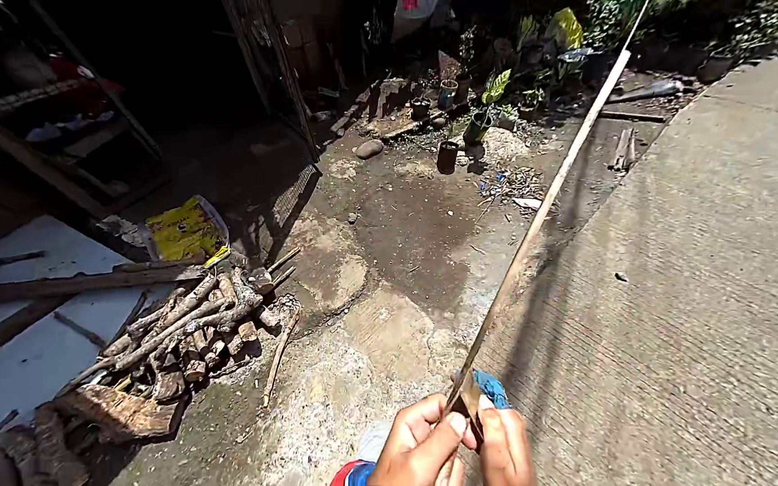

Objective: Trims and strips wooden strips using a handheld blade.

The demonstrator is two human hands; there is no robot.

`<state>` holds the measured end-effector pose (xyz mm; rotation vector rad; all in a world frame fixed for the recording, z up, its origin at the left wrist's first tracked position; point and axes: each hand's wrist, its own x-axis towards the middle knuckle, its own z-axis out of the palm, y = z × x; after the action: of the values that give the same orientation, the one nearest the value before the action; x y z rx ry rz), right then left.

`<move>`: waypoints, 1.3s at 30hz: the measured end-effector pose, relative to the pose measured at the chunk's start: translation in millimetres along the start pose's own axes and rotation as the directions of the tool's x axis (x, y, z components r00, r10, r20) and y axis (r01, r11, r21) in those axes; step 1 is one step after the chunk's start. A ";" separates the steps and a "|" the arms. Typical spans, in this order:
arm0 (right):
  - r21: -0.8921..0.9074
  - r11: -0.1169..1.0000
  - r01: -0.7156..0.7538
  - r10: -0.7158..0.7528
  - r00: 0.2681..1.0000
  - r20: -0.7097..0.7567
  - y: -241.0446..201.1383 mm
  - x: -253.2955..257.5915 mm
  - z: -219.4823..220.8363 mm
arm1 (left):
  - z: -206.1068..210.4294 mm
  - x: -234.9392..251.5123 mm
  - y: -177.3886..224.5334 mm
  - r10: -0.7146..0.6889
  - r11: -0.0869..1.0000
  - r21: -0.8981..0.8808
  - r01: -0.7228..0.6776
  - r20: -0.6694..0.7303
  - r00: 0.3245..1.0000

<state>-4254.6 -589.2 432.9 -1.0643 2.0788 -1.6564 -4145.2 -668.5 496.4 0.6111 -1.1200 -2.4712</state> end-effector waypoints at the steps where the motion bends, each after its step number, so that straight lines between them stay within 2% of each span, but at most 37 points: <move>1: -0.006 1.000 0.001 -0.001 1.000 0.002 3.9 17.5 2.1 | -2.1 15.5 3.9 0.014 1.000 -0.006 -0.014 -0.010 1.000; 5: -0.192 0.974 0.121 -0.129 0.991 -0.028 27.5 95.8 21.3 | -17.3 78.6 24.3 0.053 0.999 0.017 -0.051 -0.104 0.993; 7: -0.302 0.944 0.136 -0.160 0.986 -0.056 39.9 141.0 34.2 | -28.0 112.5 36.8 0.065 0.998 0.025 -0.062 -0.136 0.989; 11: -0.333 0.940 -0.072 -0.006 0.974 -0.229 56.8 244.3 47.3 | -60.1 182.3 68.6 0.029 0.999 0.024 -0.026 -0.119 0.992; 12: -0.314 0.944 -0.107 0.033 0.973 -0.230 58.8 267.2 45.6 | -69.0 199.0 80.0 0.025 1.000 0.019 -0.022 -0.126 0.992; 14: -0.256 0.958 -0.127 0.088 0.984 -0.158 63.6 311.7 45.6 | -88.4 233.2 107.6 0.036 0.998 0.051 -0.029 -0.135 0.990; 15: -0.174 0.967 -0.186 0.176 0.982 -0.073 66.1 330.0 49.1 | -99.5 249.8 120.0 0.042 0.997 0.070 -0.033 -0.137 0.990; 17: 0.049 0.928 -0.370 0.359 0.921 0.152 72.4 359.2 63.7 | -119.0 282.3 140.7 0.047 0.996 0.085 -0.032 -0.177 0.983; 19: 0.178 0.857 -0.483 0.416 0.854 0.313 71.9 378.8 80.5 | -130.0 309.7 158.6 0.032 0.997 0.082 -0.014 -0.231 0.973; 23: 0.289 0.851 -0.437 0.268 0.837 0.476 64.6 422.7 129.9 | -150.6 357.3 196.4 0.056 0.997 0.069 -0.035 -0.336 0.940; 26: 0.333 0.851 -0.407 0.161 0.804 0.572 60.9 470.6 168.5 | -169.9 397.9 219.3 0.094 0.993 0.096 -0.064 -0.355 0.930; 32: 0.394 0.898 -0.193 -0.093 0.794 0.601 66.1 603.2 245.3 | -217.6 499.1 278.5 0.262 0.964 0.143 -0.225 -0.350 0.899; 35: 0.465 0.862 -0.204 -0.154 0.767 0.623 63.4 672.9 274.4 | -233.4 549.7 325.2 0.267 0.962 0.158 -0.221 -0.404 0.875; 39: 0.502 0.830 -0.242 -0.225 0.678 0.699 58.7 758.9 322.0 | -263.8 607.7 381.1 0.283 0.959 0.137 -0.248 -0.482 0.829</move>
<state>-4600.3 -1339.7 449.0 -1.2127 0.9680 -1.3402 -4465.7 -1362.2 490.2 0.9738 -0.9988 -1.8867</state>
